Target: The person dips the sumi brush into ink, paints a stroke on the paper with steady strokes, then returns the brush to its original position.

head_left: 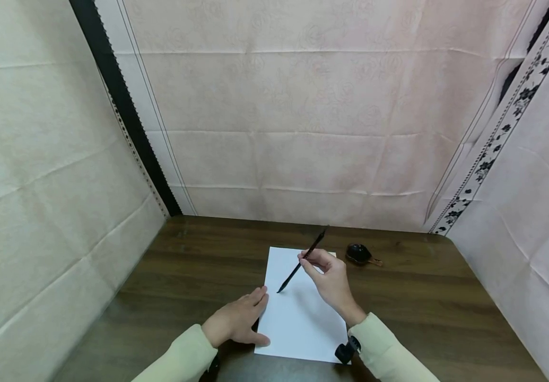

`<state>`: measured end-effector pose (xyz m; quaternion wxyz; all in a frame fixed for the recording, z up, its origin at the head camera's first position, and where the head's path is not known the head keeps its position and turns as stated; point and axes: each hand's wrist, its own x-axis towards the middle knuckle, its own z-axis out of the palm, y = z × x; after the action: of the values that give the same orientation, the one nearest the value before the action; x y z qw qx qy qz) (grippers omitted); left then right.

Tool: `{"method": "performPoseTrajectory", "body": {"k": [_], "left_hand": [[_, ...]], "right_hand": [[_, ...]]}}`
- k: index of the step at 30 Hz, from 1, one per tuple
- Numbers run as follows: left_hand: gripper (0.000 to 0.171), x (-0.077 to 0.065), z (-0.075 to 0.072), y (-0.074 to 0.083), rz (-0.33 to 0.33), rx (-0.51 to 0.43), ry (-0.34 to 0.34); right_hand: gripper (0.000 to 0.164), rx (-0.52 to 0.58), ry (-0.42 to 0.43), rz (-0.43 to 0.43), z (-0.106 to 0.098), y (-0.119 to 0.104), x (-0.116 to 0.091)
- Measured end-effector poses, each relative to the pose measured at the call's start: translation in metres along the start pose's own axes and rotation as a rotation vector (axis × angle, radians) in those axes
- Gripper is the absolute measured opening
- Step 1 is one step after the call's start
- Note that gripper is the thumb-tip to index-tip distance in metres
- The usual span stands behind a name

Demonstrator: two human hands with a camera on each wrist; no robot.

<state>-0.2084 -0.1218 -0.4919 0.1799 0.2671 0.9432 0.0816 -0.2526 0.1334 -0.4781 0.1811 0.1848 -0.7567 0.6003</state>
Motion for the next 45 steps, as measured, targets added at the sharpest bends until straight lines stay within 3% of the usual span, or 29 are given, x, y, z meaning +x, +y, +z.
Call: {"method": "performPoseTrajectory", "body": {"k": [28,37,45], "left_hand": [[0.104,0.001,-0.002,0.0,-0.002,-0.011,-0.017],[0.103,0.001,-0.002,0.0,0.004,-0.016,-0.018],[0.104,0.001,-0.001,-0.001,0.006,-0.015,-0.015]], "right_hand": [[0.016,-0.029,0.057,-0.016,-0.016,0.008,-0.008],[0.017,-0.049,0.106,-0.014,-0.026,0.008,-0.008],[0.014,-0.035,0.092,-0.024,-0.04,0.009,-0.008]]}}
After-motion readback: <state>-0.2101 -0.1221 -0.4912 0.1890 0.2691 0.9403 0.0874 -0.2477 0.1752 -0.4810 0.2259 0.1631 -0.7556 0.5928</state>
